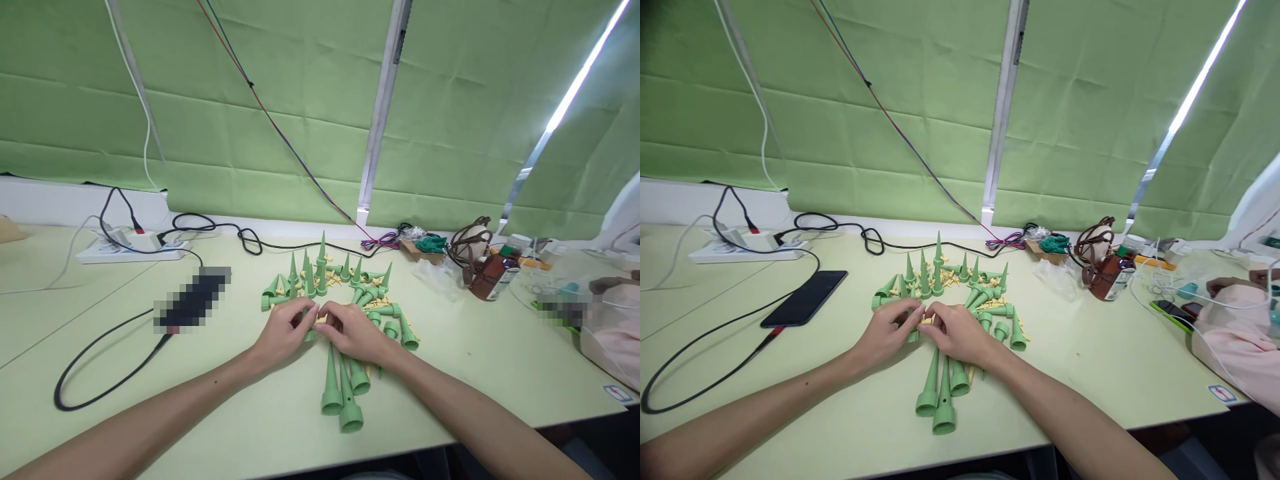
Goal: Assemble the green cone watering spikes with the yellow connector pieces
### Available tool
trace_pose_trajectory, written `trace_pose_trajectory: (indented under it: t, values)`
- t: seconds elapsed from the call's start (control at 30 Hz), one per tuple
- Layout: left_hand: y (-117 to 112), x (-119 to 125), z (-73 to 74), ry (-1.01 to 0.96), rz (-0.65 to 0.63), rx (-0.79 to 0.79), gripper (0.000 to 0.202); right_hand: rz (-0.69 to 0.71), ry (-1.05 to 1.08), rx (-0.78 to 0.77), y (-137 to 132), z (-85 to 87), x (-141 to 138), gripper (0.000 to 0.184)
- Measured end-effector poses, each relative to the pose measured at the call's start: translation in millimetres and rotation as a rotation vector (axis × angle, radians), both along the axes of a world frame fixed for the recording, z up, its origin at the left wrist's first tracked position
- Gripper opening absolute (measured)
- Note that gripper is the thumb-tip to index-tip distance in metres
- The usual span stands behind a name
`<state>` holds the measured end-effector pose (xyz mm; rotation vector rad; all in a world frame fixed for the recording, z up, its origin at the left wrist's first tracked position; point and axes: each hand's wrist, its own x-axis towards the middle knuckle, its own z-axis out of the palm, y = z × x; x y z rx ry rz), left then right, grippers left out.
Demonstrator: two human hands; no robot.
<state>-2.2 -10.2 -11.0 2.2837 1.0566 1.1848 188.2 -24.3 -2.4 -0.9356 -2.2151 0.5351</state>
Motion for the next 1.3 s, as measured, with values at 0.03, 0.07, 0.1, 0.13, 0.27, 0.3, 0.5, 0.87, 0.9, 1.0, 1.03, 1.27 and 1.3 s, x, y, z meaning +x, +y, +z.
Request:
trace_pose_trajectory:
  t: [0.03, 0.07, 0.1, 0.13, 0.27, 0.3, 0.5, 0.87, 0.9, 1.0, 1.03, 1.27, 1.3]
  values:
    - [0.0, 0.0, -0.2, 0.001, 0.000, -0.001, 0.027, 0.008, 0.010, -0.010, -0.6, 0.6, 0.0, 0.005]
    - [0.0, 0.0, -0.5, 0.001, -0.001, -0.002, 0.027, 0.011, 0.017, -0.017, -1.2, 1.2, 0.1, 0.005]
    - [0.0, -0.1, -0.7, 0.003, -0.003, -0.003, 0.026, 0.011, 0.018, -0.021, -1.6, 1.5, 0.1, 0.005]
    - [0.0, -0.2, -0.9, 0.004, -0.004, -0.003, 0.026, 0.009, 0.017, -0.021, -1.9, 1.6, 0.1, 0.005]
    - [0.0, -0.6, -0.8, 0.005, -0.004, -0.003, 0.026, 0.007, 0.011, 0.000, -0.8, 0.2, 0.2, 0.007]
    - [0.0, -0.6, -0.7, 0.005, -0.004, -0.004, 0.026, 0.006, 0.010, 0.008, -0.3, -0.4, 0.2, 0.007]
    - [0.8, 0.1, -0.4, 0.006, -0.014, 0.000, 0.026, -0.003, -0.027, 0.042, 1.3, -2.5, 0.7, 0.012]
    - [0.9, -0.8, -0.9, 0.013, -0.015, -0.003, 0.024, 0.009, -0.008, -0.004, 0.3, -0.3, 0.2, 0.007]
    - [0.9, -0.7, -1.0, 0.013, -0.013, -0.002, 0.024, 0.012, -0.004, -0.008, 0.2, 0.0, 0.2, 0.007]
    - [0.3, -0.5, -1.3, 0.015, -0.014, -0.002, 0.025, 0.016, -0.002, 0.003, 0.7, -0.3, 0.4, 0.007]
    - [0.0, -0.5, -1.3, 0.016, -0.015, -0.003, 0.025, 0.015, -0.004, 0.011, 1.0, -0.8, 0.5, 0.008]
    - [-0.4, 0.0, -0.4, 0.019, -0.017, -0.008, 0.026, -0.005, -0.035, 0.039, 1.9, -3.5, 0.7, 0.013]
    - [-0.3, 0.1, -0.3, 0.018, -0.018, -0.009, 0.026, -0.007, -0.039, 0.041, 1.7, -3.6, 0.7, 0.014]
